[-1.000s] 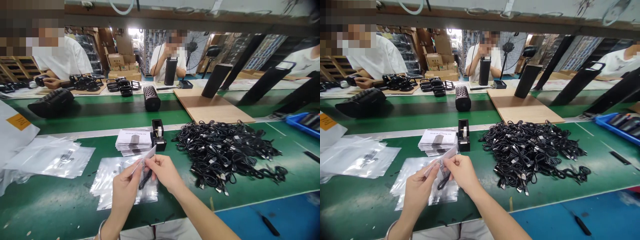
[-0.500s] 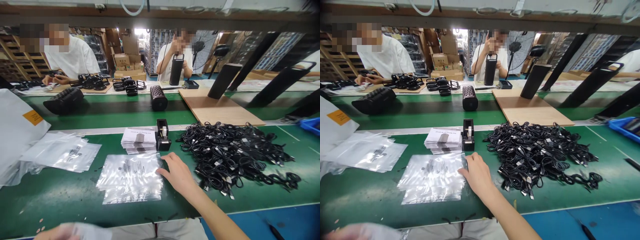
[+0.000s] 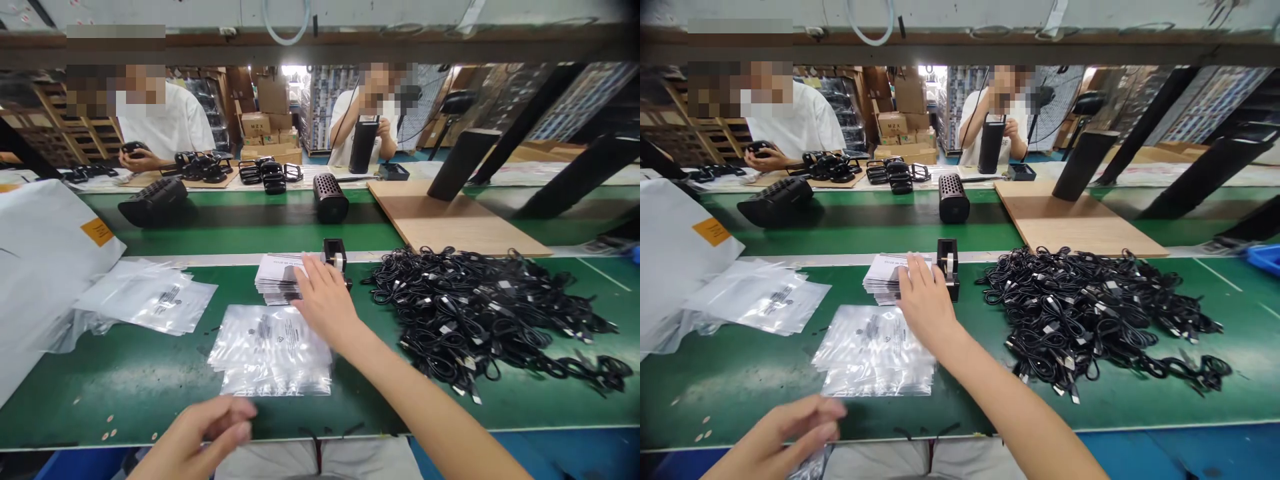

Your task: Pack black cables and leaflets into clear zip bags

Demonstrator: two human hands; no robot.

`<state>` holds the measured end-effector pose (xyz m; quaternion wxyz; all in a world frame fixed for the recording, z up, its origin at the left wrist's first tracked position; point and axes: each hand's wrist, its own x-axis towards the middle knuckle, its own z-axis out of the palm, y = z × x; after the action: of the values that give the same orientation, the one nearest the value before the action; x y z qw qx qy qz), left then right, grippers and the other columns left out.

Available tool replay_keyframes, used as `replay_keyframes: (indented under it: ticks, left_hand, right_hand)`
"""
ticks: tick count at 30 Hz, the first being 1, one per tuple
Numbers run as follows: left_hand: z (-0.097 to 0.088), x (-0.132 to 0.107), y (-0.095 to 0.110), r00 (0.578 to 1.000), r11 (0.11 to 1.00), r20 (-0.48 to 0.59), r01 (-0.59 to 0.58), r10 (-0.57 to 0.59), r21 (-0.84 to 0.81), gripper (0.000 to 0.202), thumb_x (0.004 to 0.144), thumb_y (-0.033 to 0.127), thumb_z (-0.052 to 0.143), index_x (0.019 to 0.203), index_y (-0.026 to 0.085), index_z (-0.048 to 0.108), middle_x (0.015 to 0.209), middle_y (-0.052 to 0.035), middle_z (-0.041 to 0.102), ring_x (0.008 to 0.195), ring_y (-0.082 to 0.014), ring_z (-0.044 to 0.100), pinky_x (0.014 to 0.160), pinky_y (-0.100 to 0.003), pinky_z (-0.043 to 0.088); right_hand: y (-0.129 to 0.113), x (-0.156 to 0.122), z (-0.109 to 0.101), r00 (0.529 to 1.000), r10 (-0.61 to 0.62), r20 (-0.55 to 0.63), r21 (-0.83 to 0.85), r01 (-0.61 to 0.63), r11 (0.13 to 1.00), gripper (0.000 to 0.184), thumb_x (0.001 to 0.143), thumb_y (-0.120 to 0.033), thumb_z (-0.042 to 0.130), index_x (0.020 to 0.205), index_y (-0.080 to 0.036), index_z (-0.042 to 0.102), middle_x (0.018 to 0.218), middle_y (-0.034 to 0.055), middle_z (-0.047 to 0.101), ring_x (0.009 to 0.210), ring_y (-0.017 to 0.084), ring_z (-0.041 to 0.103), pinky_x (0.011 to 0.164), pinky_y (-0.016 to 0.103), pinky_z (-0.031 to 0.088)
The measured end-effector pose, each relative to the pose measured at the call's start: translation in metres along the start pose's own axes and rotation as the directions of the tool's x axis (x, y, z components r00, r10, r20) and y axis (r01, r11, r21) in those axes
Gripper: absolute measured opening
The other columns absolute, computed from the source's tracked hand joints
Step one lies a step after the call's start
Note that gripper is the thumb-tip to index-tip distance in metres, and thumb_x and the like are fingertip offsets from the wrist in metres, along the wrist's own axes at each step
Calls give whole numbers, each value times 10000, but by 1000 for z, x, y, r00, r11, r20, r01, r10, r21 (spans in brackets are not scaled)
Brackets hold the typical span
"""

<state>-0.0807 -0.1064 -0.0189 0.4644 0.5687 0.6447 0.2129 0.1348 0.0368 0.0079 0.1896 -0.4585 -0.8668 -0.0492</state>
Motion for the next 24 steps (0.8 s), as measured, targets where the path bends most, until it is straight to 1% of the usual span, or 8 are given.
replay_keyframes:
  ticks: [2,5,7,11,16,19,21,24]
  left_hand:
    - [12,19,37,985,999,162,-54,54,-7,271,789,427,494,906,221,627,748,-18,662,701,-174,595,640,-259,467]
    - [25,43,68,966,987,217,-121,141,-102,226,802,374,502,904,202,606,763,-19,644,725,-157,572,686,-257,442]
    - [31,54,71,963,976,221,-114,155,-188,224,803,369,505,903,192,598,755,-14,626,705,-146,557,668,-255,437]
    - [40,69,58,972,951,191,-74,136,-300,258,774,395,550,891,172,607,732,-11,606,682,-139,542,644,-260,435]
    - [34,74,52,993,819,111,31,41,-572,434,710,470,617,1024,173,586,880,-69,668,807,-188,600,767,-321,451]
    - [24,70,57,990,521,141,110,20,-846,685,714,673,432,1149,152,525,1125,-145,609,1018,-279,564,909,-426,401]
    - [18,67,59,987,364,159,144,11,-920,760,722,714,337,1162,121,520,1184,-167,573,1098,-317,512,948,-464,370]
    - [20,63,58,1000,392,19,22,-11,-920,720,692,685,452,1214,190,482,1225,-110,556,1140,-297,480,953,-440,383]
  right_hand:
    - [7,23,-2,986,-21,165,-43,28,999,502,830,-239,525,1263,-31,379,1352,241,342,1252,311,303,1004,533,168]
    - [20,44,-7,946,-36,322,-19,45,999,359,802,-211,562,1132,-73,532,1030,180,644,991,274,575,913,448,343]
    - [28,51,-11,931,-59,360,7,61,998,222,760,-218,615,955,-114,639,822,121,702,818,248,639,756,333,442]
    - [43,58,-21,919,-122,376,81,99,992,158,716,-307,660,819,-191,687,786,44,714,764,207,650,605,225,437]
    - [43,45,-28,960,-101,261,76,84,994,220,851,-185,461,798,-183,675,798,51,708,787,187,638,720,262,431]
    - [27,11,-25,972,-235,20,100,232,968,222,865,-135,420,903,-166,636,970,80,678,928,194,597,895,343,363]
    - [18,-15,-21,922,-346,-175,151,372,916,208,864,-119,422,906,-154,623,1052,88,649,1012,193,555,952,360,321]
    - [11,-47,-18,960,-211,-185,427,272,862,181,853,-121,444,899,-167,613,945,45,675,918,168,581,930,356,343]
